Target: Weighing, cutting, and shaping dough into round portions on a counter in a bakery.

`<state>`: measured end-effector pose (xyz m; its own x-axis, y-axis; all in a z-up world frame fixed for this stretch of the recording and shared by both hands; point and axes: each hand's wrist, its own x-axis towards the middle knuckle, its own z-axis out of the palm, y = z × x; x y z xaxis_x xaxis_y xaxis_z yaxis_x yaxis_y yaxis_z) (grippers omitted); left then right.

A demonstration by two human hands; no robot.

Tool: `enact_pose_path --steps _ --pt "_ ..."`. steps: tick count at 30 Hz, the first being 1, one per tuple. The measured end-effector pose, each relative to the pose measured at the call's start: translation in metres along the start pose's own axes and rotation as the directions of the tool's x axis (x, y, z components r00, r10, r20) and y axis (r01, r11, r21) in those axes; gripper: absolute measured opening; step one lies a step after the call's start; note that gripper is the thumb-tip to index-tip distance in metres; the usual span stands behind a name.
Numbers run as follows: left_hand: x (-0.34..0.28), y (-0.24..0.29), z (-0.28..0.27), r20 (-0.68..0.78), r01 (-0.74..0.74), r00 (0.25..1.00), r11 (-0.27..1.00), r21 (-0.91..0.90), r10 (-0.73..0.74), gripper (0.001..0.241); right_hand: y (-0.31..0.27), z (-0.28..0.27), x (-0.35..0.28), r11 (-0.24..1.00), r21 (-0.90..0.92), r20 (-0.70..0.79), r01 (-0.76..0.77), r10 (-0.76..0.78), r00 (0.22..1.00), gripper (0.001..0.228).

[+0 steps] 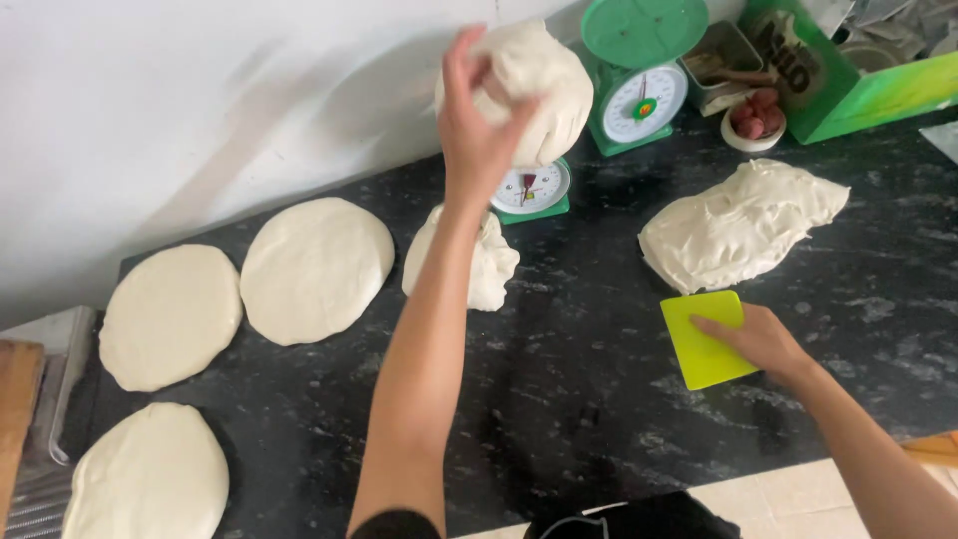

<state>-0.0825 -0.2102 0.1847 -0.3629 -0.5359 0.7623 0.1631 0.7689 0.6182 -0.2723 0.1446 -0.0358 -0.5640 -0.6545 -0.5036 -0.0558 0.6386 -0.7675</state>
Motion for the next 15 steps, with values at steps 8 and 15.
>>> enact_pose_path --steps 8,15 --pt "0.033 -0.074 -0.005 0.000 -0.002 1.000 0.994 0.106 0.002 0.093 -0.013 -0.001 -0.012 0.994 -0.100 -0.080 -0.032 0.024 0.997 0.053" --pt "0.022 -0.077 -0.024 0.084 -0.024 0.996 0.988 0.149 0.011 0.062 -0.017 0.001 -0.021 0.999 -0.046 -0.082 0.020 -0.024 0.996 0.052"
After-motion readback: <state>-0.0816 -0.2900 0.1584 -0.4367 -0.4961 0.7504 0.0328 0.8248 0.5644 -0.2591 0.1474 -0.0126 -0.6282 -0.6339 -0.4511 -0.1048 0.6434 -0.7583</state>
